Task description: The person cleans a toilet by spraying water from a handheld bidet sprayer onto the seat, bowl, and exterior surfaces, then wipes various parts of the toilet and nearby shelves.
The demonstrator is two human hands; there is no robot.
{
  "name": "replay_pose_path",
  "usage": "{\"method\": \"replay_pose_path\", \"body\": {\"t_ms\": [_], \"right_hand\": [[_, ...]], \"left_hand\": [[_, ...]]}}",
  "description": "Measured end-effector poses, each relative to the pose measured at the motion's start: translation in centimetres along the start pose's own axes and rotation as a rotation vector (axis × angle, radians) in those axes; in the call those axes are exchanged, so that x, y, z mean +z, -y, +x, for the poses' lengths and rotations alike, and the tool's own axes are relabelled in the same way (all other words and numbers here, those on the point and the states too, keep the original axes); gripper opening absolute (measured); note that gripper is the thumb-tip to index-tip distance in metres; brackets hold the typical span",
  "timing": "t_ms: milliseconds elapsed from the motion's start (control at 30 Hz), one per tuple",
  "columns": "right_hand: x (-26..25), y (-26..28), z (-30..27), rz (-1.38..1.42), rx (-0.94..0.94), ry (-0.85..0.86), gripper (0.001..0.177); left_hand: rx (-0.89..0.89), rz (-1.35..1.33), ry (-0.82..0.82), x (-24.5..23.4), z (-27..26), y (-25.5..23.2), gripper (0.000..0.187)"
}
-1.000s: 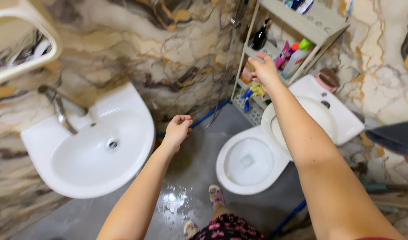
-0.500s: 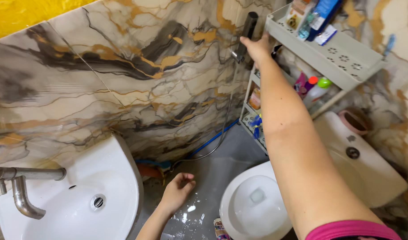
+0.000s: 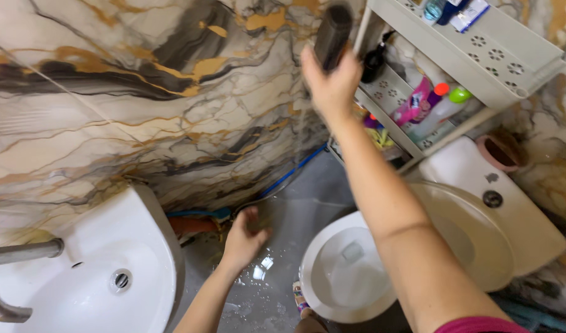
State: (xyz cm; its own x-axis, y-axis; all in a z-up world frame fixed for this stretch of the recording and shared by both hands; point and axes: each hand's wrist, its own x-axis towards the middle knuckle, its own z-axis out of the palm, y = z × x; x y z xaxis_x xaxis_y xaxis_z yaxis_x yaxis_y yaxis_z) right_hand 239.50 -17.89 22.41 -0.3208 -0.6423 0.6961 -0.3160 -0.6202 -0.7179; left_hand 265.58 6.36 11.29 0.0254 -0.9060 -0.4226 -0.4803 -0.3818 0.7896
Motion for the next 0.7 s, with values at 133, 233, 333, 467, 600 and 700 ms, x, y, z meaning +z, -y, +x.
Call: {"method": "replay_pose_path", "body": {"t_ms": [133, 233, 333, 467, 600, 700], "right_hand": [[-5.2, 17.0, -9.6, 0.865, 0.306, 0.442, 0.029], [-11.4, 23.6, -12.8, 1.097, 0.345, 0.609, 0.037], [-21.1, 25.0, -16.8, 1.299, 0.148, 0.429, 0.053], [-44.3, 28.4, -21.9, 0.987, 0.339, 0.034, 0.026], [-57.1, 30.7, -33.5, 0.826, 0.420, -0.404, 0.026], [-59.1, 31.1, -42.6, 0.588, 0.514, -0.570, 0.050]], "left_hand": [[0.324, 0.173, -0.087, 3.3, 3.2, -2.5, 0.093], [0.490, 0.525, 0.098, 4.8, 2.2, -2.6, 0.079], [0.396, 0.897, 0.472, 6.3, -0.3, 1.0, 0.047], [0.417, 0.927, 0.716, 9.0, -5.8, 9.8, 0.024], [0.466, 0.646, 0.717, 10.1, -12.3, 16.9, 0.029], [0.686, 0.592, 0.680, 10.1, -16.5, 19.4, 0.024]]}}
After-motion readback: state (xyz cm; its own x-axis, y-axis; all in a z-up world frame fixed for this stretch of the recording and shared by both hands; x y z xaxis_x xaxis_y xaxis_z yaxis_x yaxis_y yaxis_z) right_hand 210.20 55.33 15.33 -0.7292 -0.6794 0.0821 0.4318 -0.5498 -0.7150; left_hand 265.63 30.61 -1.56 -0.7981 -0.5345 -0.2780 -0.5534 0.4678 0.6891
